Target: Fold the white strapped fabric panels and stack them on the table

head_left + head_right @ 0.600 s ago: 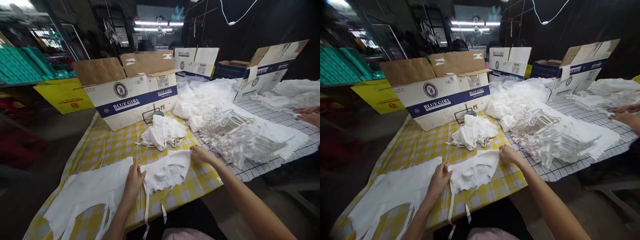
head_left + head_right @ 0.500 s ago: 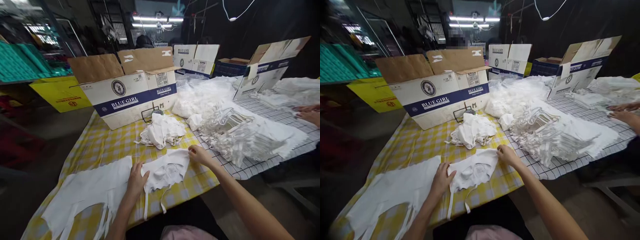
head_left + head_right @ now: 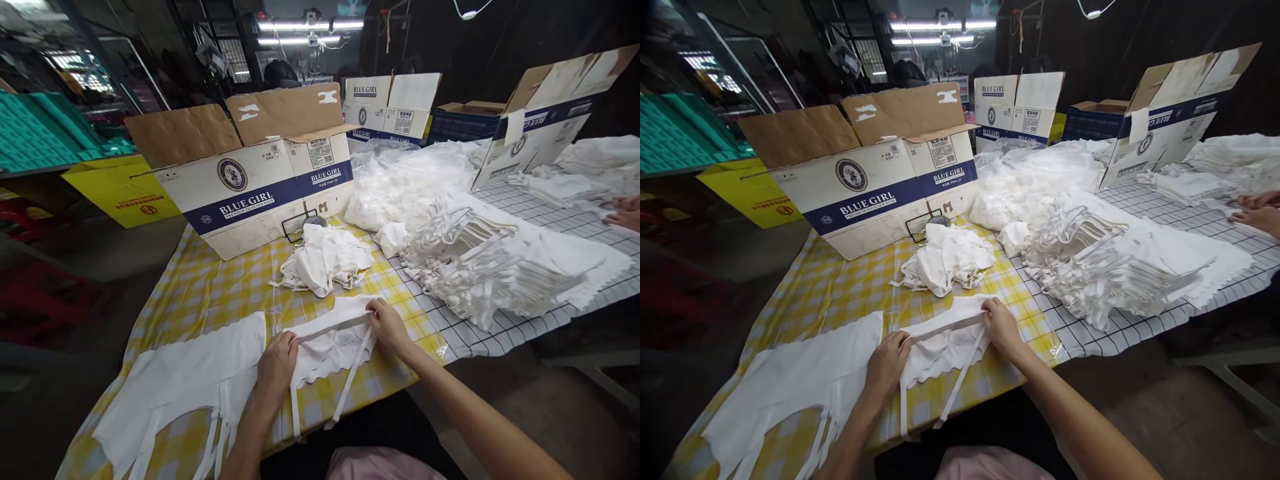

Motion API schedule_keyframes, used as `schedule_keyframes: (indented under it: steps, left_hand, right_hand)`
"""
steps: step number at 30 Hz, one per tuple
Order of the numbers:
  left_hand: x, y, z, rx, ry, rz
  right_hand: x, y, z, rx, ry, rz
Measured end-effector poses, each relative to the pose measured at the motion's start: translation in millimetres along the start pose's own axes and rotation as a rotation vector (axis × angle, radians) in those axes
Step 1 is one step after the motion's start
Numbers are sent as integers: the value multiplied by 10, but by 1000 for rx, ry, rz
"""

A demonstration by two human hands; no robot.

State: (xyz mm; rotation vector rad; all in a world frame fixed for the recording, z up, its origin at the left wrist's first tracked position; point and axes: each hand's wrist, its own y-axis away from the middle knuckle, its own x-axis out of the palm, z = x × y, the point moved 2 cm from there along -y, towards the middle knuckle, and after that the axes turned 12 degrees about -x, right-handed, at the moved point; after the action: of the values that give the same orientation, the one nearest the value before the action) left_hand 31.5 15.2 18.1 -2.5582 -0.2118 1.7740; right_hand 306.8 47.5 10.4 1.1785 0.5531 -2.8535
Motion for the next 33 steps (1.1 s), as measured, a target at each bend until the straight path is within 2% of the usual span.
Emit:
schedule_keyframes:
  steps: [4,7,9,10,12,14,16,18,20,22,25,27,28,29,31,32,33]
  left_hand:
    - [-333,-99,-178,-89,72,-150]
    - [-711,-58,-352,-73,180,-278]
    - [-951,56,-424,-35,242,-288]
    - [-1036,128,-438,-2,271,-243]
    - [-1089,278,-428,77,320,-25]
    - [-969,424,-385,149,327,306]
    - [-744,556,-331,168,274,590]
    - [-531,660,-299,174,215,756]
    - [-435,721,-299,194,205,837]
    - [-489,715,-310,231,216,894]
    - [-733,509,-302,256,241,935]
    - [-859,238,-288,245,275,899]
    - [-881,79,-282,222,290,833]
    - [-874,-80,-276,180,290,712]
    - [-786,-325,-261,56,220,357]
    - [-712,-379,-260,5,163,184]
    - [-618,-378,-266,-14,118,68]
  right_hand:
    - [-301,-379,67,-3,-110,-92]
    - [-753,-577,271,-80,-265,-129]
    - [-1112,-574,432,-200,-477,-70]
    - [-1268,-526,491,-254,-545,31]
    - [-1455,-345,524,-305,-578,385]
    - [-1455,-97,416,-253,-499,722]
    - [-1312,137,225,-140,-379,895]
    - [-1125,303,63,-62,-310,941]
    - [-1008,378,8,-67,-340,966]
    - [-1018,352,50,-111,-420,971]
    - [-1157,146,170,-144,-492,934]
    - [-1190,-77,216,-137,-470,807]
    - [-1168,-200,223,-126,-427,691]
    - [-1126,-318,220,-106,-358,541]
    - [-1002,-489,207,-74,-161,213]
    - [-930,-524,208,-78,-66,81]
    - [-856,-519,214,-100,3,-5]
